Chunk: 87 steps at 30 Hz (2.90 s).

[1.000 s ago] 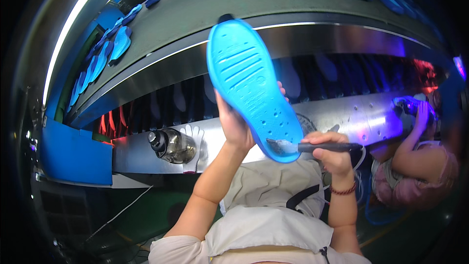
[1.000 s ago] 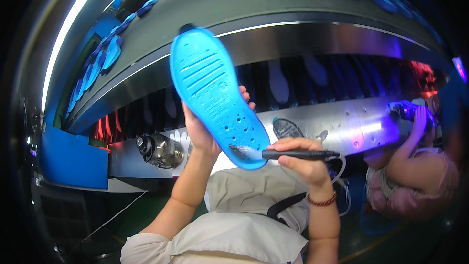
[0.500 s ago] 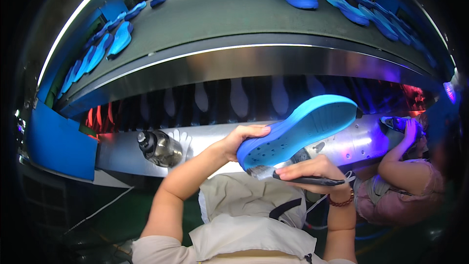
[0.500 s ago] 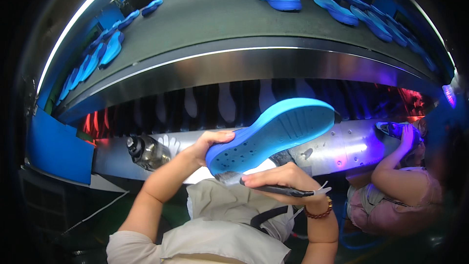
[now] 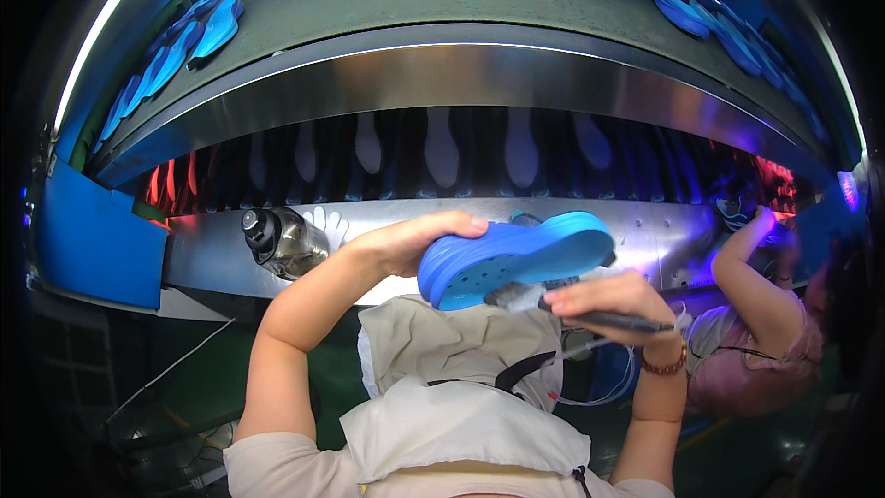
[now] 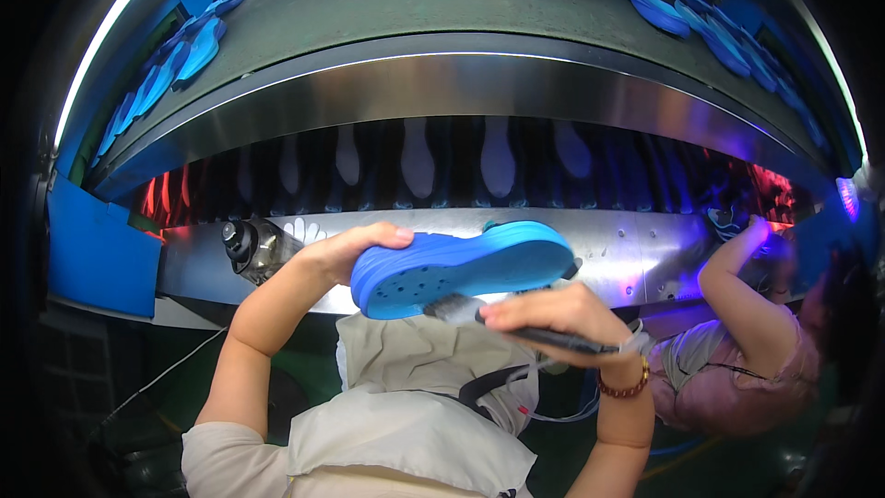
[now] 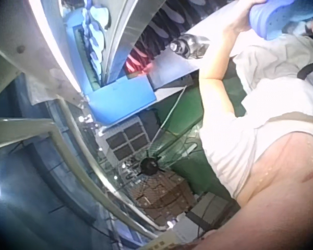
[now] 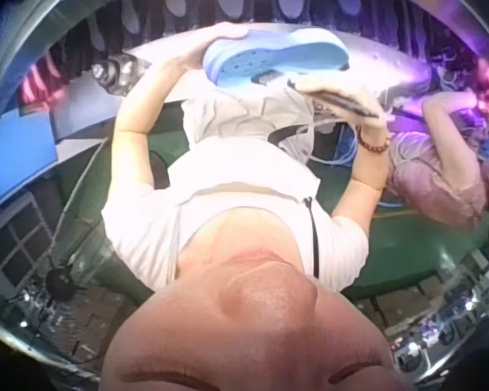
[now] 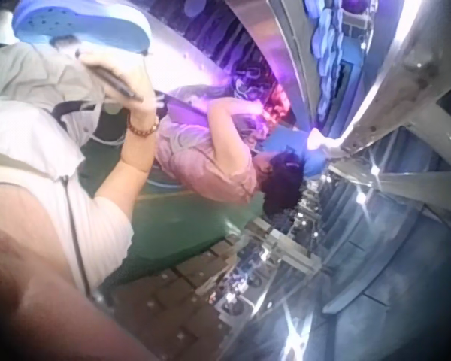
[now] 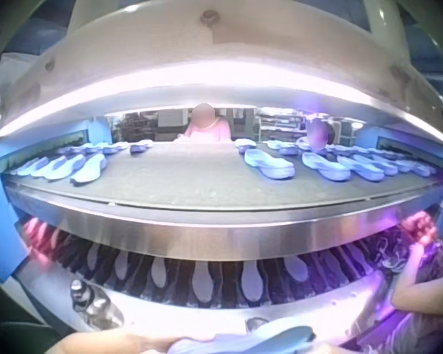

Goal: The person applies a liquid substance to blue shoe soles using a brush, then places each finished sole onto a moving conveyor belt.

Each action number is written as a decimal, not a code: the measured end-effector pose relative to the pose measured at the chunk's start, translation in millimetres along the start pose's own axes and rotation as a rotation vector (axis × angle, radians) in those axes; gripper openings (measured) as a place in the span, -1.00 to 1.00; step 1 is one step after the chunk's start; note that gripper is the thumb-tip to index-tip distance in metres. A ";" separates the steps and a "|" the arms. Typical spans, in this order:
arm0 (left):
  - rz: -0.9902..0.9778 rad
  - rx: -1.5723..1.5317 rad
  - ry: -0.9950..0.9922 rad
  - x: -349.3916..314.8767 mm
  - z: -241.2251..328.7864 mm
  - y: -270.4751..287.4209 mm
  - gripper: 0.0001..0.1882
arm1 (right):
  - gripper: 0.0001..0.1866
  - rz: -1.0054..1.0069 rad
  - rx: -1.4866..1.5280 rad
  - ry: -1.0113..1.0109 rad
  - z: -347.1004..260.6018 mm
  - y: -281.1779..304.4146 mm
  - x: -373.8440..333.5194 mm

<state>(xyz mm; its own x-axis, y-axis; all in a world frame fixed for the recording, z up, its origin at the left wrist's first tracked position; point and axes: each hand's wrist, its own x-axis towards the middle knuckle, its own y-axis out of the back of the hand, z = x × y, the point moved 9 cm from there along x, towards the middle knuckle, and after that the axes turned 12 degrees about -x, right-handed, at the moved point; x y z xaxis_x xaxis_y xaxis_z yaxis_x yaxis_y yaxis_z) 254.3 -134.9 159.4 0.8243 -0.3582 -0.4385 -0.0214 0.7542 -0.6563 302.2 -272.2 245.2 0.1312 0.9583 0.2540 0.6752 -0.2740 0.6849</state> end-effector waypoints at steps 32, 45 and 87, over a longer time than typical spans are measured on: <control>-0.094 -0.724 -0.743 13.5 11.7 9.9 -0.02 | -0.80 0.454 -0.044 -0.110 -4.4 5.4 35.5; -0.139 -0.620 -0.865 -12.5 59.3 9.7 -0.04 | -0.78 0.208 0.294 0.092 -6.4 -11.6 8.4; 0.007 -0.276 -0.166 25.6 33.8 -29.4 -0.46 | -0.80 0.113 -0.041 0.078 -22.0 19.8 21.1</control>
<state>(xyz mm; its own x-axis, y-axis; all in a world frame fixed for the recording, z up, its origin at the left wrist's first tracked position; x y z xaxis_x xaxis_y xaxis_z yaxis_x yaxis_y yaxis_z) 295.2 -147.6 188.2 0.9043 -0.2412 -0.3523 -0.1616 0.5704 -0.8053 302.3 -259.2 279.1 0.1474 0.9122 0.3824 0.6286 -0.3849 0.6758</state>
